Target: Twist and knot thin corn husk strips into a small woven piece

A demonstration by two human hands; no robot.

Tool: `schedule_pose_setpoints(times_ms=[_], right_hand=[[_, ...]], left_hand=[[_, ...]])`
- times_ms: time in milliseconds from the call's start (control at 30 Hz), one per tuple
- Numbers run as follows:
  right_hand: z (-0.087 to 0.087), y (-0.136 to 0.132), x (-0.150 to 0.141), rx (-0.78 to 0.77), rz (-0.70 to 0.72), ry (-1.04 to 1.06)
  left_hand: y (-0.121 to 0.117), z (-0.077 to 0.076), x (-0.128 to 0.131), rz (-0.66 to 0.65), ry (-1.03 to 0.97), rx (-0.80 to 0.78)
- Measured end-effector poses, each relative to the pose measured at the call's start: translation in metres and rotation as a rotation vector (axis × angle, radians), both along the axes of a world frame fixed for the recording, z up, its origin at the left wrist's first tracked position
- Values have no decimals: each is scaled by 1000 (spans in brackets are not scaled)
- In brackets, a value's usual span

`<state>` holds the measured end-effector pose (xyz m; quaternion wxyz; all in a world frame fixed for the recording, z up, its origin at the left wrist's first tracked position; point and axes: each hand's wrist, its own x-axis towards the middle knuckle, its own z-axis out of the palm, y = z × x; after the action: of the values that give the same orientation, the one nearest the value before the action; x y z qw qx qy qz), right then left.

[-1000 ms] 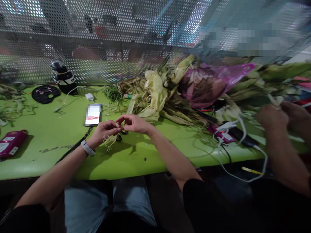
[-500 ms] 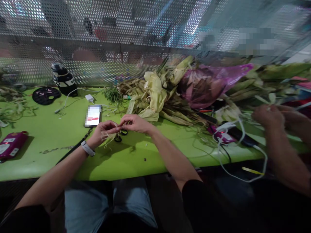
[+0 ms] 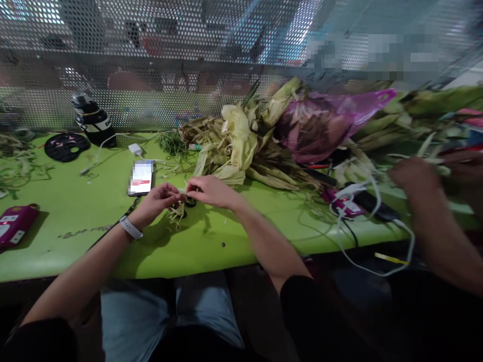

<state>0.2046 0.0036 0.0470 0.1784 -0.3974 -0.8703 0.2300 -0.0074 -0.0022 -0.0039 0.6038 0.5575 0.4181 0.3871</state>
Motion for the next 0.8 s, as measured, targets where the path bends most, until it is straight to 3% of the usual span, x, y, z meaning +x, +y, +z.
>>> schedule_pose_setpoints(times_ms=[167,533,800], right_hand=[[3,-2,0,-41,8,-15],[1,0,0,-98,41,-69],[0,1,2,-140,58,18]], left_hand=[[1,-1,0,9,-47,-94],[4,-5,-4,31,-96,-116],[3,-6,-2,24,-68,-30]])
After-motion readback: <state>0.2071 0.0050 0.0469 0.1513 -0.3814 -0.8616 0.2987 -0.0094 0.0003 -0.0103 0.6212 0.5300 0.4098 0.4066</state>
